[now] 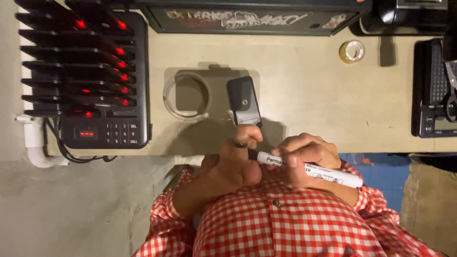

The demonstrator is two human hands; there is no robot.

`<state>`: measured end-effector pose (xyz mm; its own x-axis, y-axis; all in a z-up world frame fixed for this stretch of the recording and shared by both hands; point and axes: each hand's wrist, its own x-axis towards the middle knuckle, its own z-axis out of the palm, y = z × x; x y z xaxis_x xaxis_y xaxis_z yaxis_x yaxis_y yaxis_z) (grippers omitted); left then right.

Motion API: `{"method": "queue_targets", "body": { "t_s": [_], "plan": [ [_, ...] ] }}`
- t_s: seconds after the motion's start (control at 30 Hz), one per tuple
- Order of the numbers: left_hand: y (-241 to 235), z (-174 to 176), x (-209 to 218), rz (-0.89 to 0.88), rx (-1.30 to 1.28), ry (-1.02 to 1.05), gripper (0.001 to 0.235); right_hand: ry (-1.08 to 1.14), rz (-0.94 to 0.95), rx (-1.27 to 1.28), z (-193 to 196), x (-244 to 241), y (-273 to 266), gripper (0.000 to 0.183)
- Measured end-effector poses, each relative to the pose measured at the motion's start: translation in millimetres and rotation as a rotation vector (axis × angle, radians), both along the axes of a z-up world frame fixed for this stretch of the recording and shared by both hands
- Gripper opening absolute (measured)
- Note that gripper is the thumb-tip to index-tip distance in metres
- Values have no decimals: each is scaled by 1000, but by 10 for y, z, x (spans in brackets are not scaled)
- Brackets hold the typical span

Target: The person wipes a digital scale with a yellow cloth, then picks up a small black device and a marker. They write on the device and apply a piece of white tape to it. The person places the scale back on the counter.

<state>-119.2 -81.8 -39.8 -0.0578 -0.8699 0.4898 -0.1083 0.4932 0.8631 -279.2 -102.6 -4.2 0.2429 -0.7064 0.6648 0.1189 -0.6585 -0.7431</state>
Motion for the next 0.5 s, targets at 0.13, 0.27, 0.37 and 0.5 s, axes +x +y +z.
{"method": "queue_targets", "body": {
  "t_s": [0.13, 0.27, 0.37, 0.5],
  "plan": [
    [44, -241, -88, 78, 63, -3, 36, -97, -63, 4, -272, -22, 36, 21],
    [-7, -125, -24, 167, -78, -86, 67, -232, 52, 134, -283, 11, -65, 20],
    [5, 136, 170, -153, 277, 356, 58, -118, 138, 112, 52, 4, -228, 18],
    [25, 141, 259, -145, 307, 125, 51, 7, 214, -9, 328, -64, -260, 9]
  ]
}}
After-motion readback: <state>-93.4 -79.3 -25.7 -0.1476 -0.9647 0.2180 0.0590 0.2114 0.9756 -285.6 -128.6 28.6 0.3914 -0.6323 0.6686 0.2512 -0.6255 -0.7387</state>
